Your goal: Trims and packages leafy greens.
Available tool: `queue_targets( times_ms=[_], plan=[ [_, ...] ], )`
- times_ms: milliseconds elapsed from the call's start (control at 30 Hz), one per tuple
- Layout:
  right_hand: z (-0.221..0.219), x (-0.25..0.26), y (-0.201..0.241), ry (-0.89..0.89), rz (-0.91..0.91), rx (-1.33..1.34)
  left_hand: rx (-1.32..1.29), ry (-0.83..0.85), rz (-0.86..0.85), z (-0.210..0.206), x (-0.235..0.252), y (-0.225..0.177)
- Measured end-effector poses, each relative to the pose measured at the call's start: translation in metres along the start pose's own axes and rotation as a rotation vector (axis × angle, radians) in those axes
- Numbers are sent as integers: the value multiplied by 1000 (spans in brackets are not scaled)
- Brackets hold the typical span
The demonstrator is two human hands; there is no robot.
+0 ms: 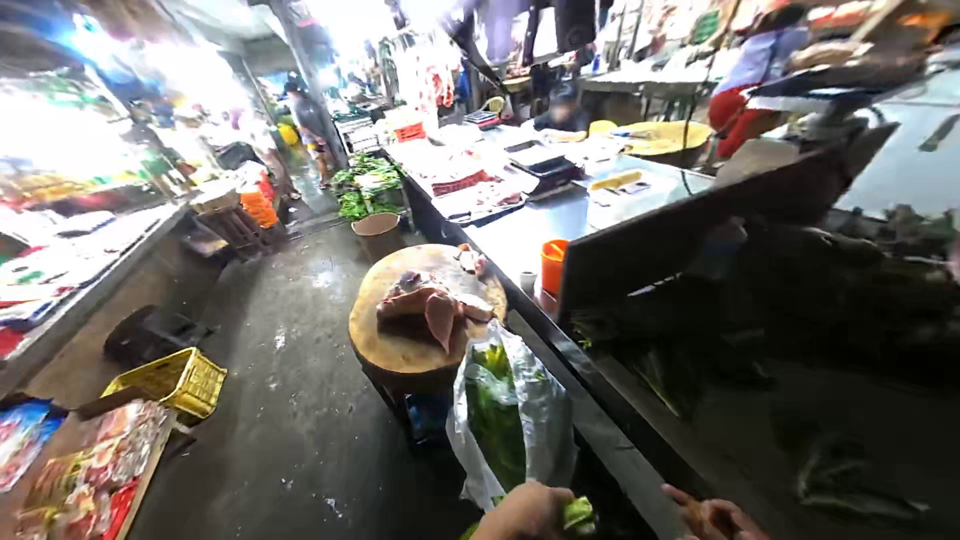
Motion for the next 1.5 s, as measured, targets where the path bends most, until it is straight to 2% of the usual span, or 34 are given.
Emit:
queue_targets(
  times_ms=[100, 200, 267, 333, 400, 500, 633, 733, 900, 967, 1000, 1100, 1167, 1267, 1333, 1433, 1500],
  plan=[
    [-72, 9, -22, 237, -174, -251, 4, 13, 56, 0, -29, 25],
    [-145, 6, -46, 556, -108, -607, 45, 1, 92, -3, -51, 45],
    [-172, 6, -62, 677, -75, -724, 48, -38, 92, -4, -61, 56],
    [-175, 10, -79, 690, -120, -752, -29, -88, 74, -4, -69, 62],
    [-168, 12, -94, 645, -217, -663, -170, -179, 70, -6, -72, 67],
    [-166, 9, -102, 534, -349, -506, -354, -343, 186, -11, -73, 79],
    [-175, 3, -92, 468, -128, -664, -566, -523, 401, 8, -71, 103],
    [-187, -14, -71, 613, 47, -774, -736, -585, 425, 32, -70, 114],
    [-192, -55, -19, 830, 275, -587, -788, -577, 413, 37, -58, 112],
    [-182, -56, -14, 789, 209, -565, -779, -515, 370, 32, -54, 109],
    [-169, -50, -20, 704, 99, -536, -765, -483, 341, 32, -54, 105],
    [-109, -19, -63, 273, -268, -191, -594, -389, 206, 41, -61, 92],
    [-87, -8, -89, 116, -423, -5, -445, -342, 62, 46, -64, 77],
    [-105, 8, -106, 132, -535, -67, -315, -290, -112, 52, -67, 54],
    [-125, 19, -111, 123, -595, -61, -221, -260, -135, 54, -68, 41],
    [-160, 30, -93, 69, -644, 38, 36, -99, 20, 55, -67, 30],
    [-184, 29, -68, 124, -555, -33, 178, 19, 160, 49, -67, 33]
  ],
)
Point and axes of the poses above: each hand's wrist, its own x-axis towards the middle knuckle, its own z-axis out of the back of the hand, y = z × x, the point moved 4 cm from there along x, towards the middle knuckle, and after that the axes turned 12 degrees about x, right-handed, at the moved point
